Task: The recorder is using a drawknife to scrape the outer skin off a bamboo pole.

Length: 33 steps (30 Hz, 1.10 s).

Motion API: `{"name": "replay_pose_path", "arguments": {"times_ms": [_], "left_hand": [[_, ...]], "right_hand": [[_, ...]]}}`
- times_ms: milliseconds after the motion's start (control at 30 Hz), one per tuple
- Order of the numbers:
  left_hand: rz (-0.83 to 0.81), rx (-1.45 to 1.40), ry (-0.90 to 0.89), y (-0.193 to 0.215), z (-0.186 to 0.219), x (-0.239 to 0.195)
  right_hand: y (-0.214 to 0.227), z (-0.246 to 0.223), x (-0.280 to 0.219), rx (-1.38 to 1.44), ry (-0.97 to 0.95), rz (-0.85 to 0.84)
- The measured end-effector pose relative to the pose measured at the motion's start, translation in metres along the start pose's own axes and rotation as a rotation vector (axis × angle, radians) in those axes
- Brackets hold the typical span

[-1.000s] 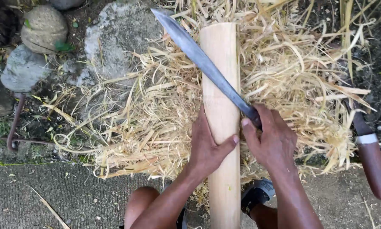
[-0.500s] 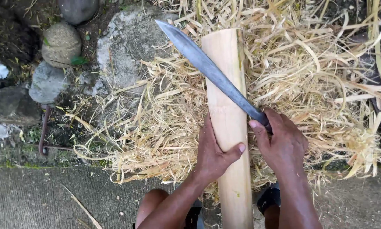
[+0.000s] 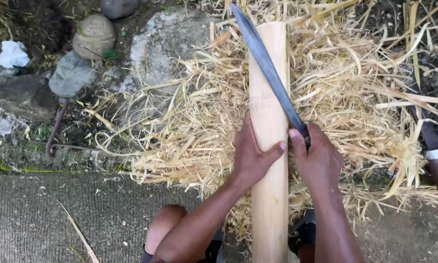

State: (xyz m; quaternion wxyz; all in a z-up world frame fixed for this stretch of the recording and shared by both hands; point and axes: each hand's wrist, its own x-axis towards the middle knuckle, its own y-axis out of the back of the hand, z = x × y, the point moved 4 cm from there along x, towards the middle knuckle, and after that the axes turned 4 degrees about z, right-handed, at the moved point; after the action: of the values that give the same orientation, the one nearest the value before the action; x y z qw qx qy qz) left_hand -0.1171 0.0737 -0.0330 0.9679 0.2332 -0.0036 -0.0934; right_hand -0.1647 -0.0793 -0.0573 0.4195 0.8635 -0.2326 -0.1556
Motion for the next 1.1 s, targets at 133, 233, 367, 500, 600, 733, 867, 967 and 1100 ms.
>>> {"name": "replay_pose_path", "arguments": {"times_ms": [133, 233, 367, 500, 600, 733, 867, 967, 1100], "left_hand": [[0.025, 0.053, -0.024, -0.004, -0.013, -0.004], [0.037, 0.053, -0.065, -0.010, -0.026, -0.009], [0.052, 0.023, -0.058, -0.015, -0.032, -0.012], [0.053, -0.018, -0.054, -0.016, -0.039, -0.011], [0.040, -0.007, -0.070, -0.018, -0.039, -0.010], [0.000, 0.016, -0.029, -0.016, -0.034, -0.012], [0.016, 0.049, -0.118, -0.016, -0.036, -0.011], [0.031, 0.114, -0.228, -0.018, -0.040, -0.013], [0.088, 0.416, -0.433, -0.006, -0.020, -0.014]], "right_hand": [[-0.001, -0.002, 0.002, 0.033, 0.026, 0.035], [0.001, 0.001, -0.003, 0.053, 0.026, 0.019], [-0.009, 0.006, -0.002, 0.067, 0.004, -0.033], [-0.013, 0.010, 0.000, 0.060, 0.056, 0.027], [-0.012, 0.008, 0.002, 0.072, 0.030, 0.033], [-0.014, 0.011, 0.000, 0.044, 0.060, 0.051], [-0.010, 0.005, 0.000, 0.078, 0.031, 0.022], [-0.011, 0.005, -0.001, 0.062, 0.016, 0.009], [-0.013, 0.006, -0.001, 0.052, 0.093, 0.122]]}}
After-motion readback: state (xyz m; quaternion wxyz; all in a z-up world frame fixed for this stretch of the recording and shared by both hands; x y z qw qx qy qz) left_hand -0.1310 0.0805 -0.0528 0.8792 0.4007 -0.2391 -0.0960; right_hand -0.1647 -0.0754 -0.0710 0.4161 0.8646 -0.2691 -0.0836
